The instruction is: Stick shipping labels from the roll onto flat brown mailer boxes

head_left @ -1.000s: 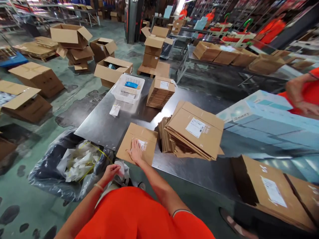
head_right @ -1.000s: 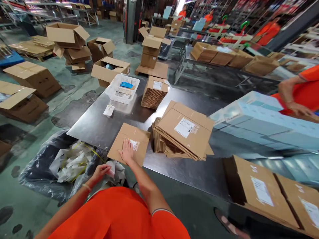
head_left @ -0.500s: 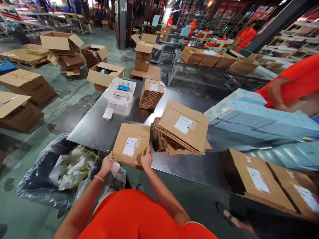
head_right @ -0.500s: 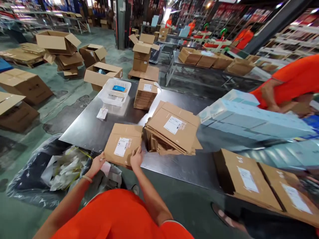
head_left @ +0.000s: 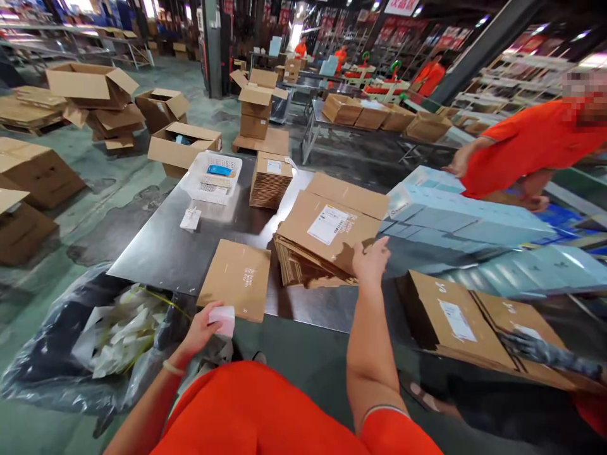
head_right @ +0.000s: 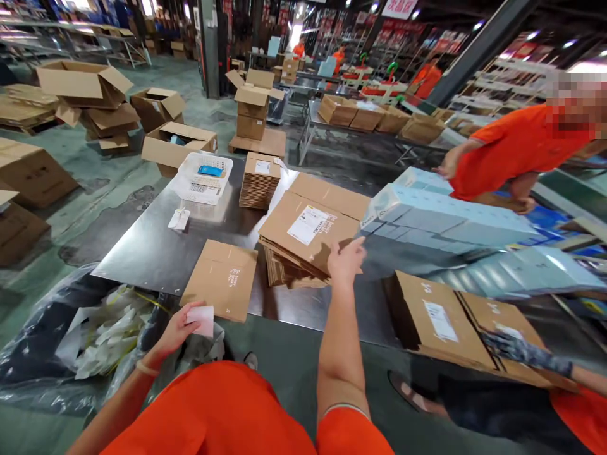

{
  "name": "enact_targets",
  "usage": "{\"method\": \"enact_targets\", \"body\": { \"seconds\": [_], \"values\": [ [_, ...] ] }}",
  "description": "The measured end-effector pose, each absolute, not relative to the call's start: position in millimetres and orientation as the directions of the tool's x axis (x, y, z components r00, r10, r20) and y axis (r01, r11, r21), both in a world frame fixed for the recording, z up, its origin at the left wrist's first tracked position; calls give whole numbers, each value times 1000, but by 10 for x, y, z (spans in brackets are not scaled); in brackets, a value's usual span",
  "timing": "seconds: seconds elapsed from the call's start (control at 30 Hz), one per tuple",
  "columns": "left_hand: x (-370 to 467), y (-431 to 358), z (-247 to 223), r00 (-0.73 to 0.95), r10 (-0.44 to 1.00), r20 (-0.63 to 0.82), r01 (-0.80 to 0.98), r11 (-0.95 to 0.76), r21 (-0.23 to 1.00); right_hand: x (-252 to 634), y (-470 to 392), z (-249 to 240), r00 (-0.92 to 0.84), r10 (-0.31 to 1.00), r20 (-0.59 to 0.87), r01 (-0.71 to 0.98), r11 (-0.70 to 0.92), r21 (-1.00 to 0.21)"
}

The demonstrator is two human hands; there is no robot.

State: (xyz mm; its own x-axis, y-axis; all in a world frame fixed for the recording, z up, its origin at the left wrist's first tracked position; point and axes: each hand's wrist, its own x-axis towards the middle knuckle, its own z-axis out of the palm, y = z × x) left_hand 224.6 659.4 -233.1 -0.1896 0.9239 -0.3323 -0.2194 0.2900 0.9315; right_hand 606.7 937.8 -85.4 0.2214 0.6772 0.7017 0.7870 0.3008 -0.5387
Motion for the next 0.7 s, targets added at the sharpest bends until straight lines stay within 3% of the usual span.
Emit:
{"method": "enact_targets", "body": {
  "seconds": [0.07,0.1,0.13,0.17,0.2,0.27,0.33,0.43,0.53,0.7],
  "values": [
    [2299,6583,-2249,-227,913,-340,-237,286,928,5734,9063,-1003,285,682,673,765,261,-588],
    [2315,6590,-2213,-258,905,-339,-248,277,928,5478,8839,-1141,224,752,620,724,298,-622],
    [2320,6606,-2180,-295,895,-334,-263,260,929,5190,8593,-1310,13,866,499,625,383,-680],
    [2312,6632,-2153,-337,882,-328,-284,237,929,4896,8341,-1501,-309,902,301,473,421,-774],
    [2289,6666,-2134,-381,865,-326,-311,212,926,4618,8099,-1698,-590,799,113,334,369,-867],
    [2205,6745,-2123,-472,810,-348,-381,169,909,4172,7700,-2062,-794,603,-78,214,157,-964],
    [2095,6805,-2147,-564,719,-407,-453,143,880,3910,7466,-2317,-793,589,-157,183,-15,-983],
    [2005,6792,-2222,-611,607,-509,-555,131,822,3749,7422,-2459,-668,724,-170,154,-89,-984],
    [2072,6669,-2288,-511,690,-514,-577,168,799,3664,7545,-2446,-572,799,-187,152,-121,-981],
    [2195,6550,-2313,-399,827,-395,-364,253,896,3589,7639,-2416,-606,763,-225,107,-202,-974]
  ]
}}
